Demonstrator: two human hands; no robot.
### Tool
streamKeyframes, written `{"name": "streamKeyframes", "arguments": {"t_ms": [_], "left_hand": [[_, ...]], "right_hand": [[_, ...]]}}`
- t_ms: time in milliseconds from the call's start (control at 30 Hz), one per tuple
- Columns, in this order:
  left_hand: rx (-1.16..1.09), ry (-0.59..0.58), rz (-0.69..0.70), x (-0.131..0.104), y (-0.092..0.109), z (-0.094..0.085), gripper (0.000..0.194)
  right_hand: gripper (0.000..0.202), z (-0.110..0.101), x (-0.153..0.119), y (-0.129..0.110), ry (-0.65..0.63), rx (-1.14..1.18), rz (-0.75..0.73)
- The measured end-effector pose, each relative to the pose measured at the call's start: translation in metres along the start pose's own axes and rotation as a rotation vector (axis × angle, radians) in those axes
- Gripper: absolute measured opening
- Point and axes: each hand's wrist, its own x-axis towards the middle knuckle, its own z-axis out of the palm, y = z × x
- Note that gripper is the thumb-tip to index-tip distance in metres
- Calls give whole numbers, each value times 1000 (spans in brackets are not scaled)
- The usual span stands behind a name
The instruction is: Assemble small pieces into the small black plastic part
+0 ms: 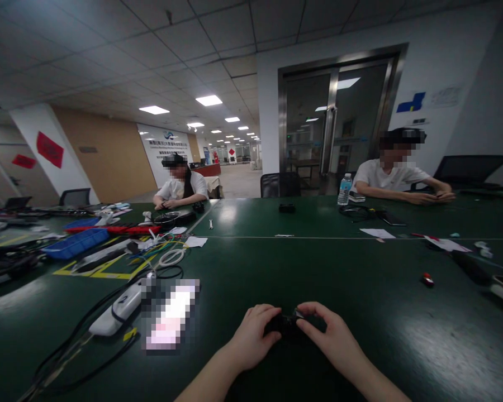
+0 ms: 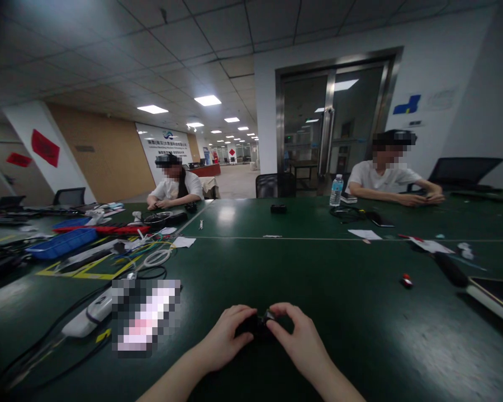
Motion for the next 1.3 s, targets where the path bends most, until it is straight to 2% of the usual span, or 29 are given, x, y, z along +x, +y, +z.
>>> {"name": "streamKeyframes", "arguments": {"t_ms": [200,467,633,833,1300], "left_hand": [[-14,-6,-4,0,-1,-1,49],[-16,-13,-1,-1,0,-2,48],[-24,-28,-15,-1,-1,-2,48],[-19,-30,-17,-1,-3,-1,50],[-36,-58,-43,-2,1,-5,49]], "right_hand": [[38,-10,2,3,78,95,33],[41,-21,4,8,141,265,89],[43,-28,3,6,266,386,150],[44,-32,4,4,404,641,179],[31,-43,2,-2,433,969,180]]}}
